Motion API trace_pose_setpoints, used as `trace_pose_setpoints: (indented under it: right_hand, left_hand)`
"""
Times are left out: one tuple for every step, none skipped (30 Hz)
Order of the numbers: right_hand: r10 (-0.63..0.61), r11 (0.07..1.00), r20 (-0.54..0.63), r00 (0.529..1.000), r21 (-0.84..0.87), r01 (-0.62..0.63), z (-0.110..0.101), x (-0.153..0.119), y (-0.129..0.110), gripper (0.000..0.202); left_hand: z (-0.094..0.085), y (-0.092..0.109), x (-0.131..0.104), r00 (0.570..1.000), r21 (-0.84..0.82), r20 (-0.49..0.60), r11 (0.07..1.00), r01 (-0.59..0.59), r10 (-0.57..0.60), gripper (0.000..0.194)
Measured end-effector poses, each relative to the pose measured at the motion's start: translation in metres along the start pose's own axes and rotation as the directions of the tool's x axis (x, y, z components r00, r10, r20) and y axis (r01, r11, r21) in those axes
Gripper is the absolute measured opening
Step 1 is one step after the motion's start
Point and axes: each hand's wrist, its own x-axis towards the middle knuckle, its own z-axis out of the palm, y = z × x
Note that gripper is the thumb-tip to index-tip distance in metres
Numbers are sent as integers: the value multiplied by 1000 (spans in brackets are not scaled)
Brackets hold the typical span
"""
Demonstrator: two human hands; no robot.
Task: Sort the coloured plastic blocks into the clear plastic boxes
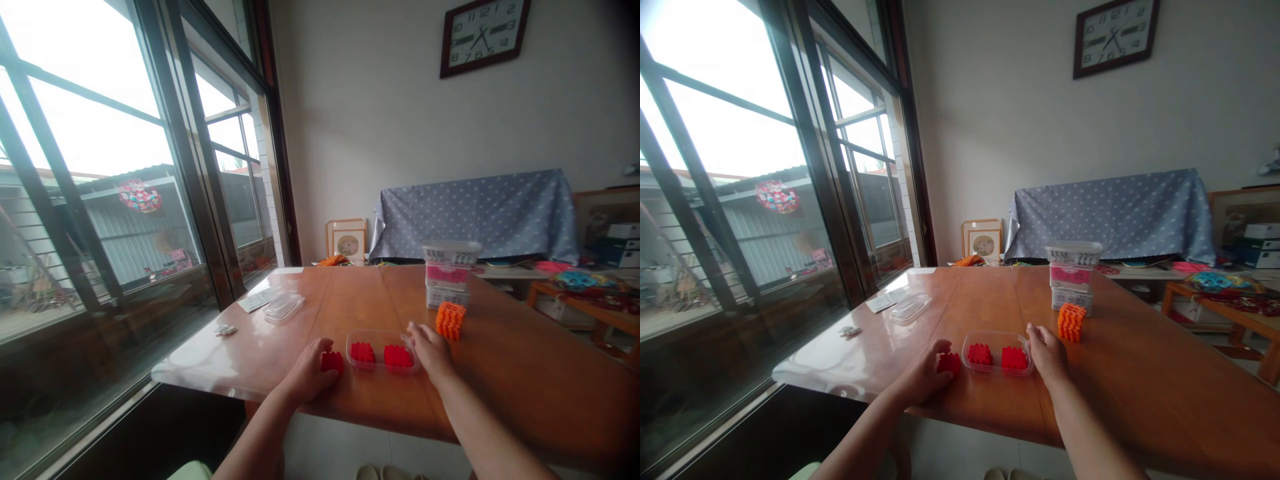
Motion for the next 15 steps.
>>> trace_pose_setpoints:
  right_hand:
    - [11, 1000, 19, 1000, 12, -11, 0, 0, 0, 53]
    - [17, 1000, 34, 999, 20, -18, 0, 0, 1, 52]
    - [17, 1000, 41, 999, 21, -18, 0, -1, 1, 52]
    - [14, 1000, 46, 999, 20, -15, 0, -1, 1, 51]
    - [9, 1000, 46, 999, 17, -10, -1, -2, 0, 51]
    - [3, 1000, 46, 999, 13, -4, -1, -2, 0, 51]
    - [-1, 1000, 45, 999, 8, 0, -1, -2, -1, 51]
    - [-3, 1000, 45, 999, 2, 3, -1, -3, -2, 51]
    - [-4, 1000, 46, 999, -6, 4, -2, -3, -3, 51]
    - [-2, 1000, 48, 999, -14, 2, -2, -3, -4, 51]
    - [0, 1000, 50, 999, -21, 1, -2, -3, -6, 51]
    - [3, 1000, 48, 999, -28, -2, -3, -3, -7, 51]
    - [5, 999, 43, 999, -34, -4, -3, -3, -8, 51]
    - [7, 999, 39, 999, -37, -5, -3, -3, -9, 50]
    - [9, 999, 36, 999, -38, -8, -3, -3, -10, 50]
  left_hand:
    - [1, -1, 1, 1000, 4, 1, 1000, 4, -4, 58]
    - [1, -3, 2, 1000, 2, 2, 1000, 6, -6, 57]
    - [2, -6, 2, 1000, -4, -3, 1000, 6, -6, 57]
    - [2, -10, 3, 1000, -14, -17, 1000, 4, -4, 57]
    - [1, -13, 3, 999, -25, -38, 1000, 0, -1, 57]
    - [0, -17, 4, 998, -35, -66, 999, -7, 4, 57]
    - [-2, -19, 5, 996, -42, -93, 999, -16, 12, 56]
    - [-5, -21, 6, 992, -46, -121, 999, -28, 23, 55]
    - [-8, -21, 7, 989, -45, -146, 998, -43, 36, 54]
    - [-11, -19, 9, 984, -40, -169, 997, -60, 53, 51]
    - [-14, -16, 12, 978, -32, -193, 996, -83, 76, 49]
    - [-17, -12, 15, 971, -22, -216, 993, -112, 105, 46]
    - [-18, -6, 19, 962, -11, -232, 989, -147, 140, 44]
    - [-18, 1, 24, 954, 1, -241, 983, -183, 177, 41]
    - [-16, 9, 29, 947, 11, -239, 976, -218, 214, 40]
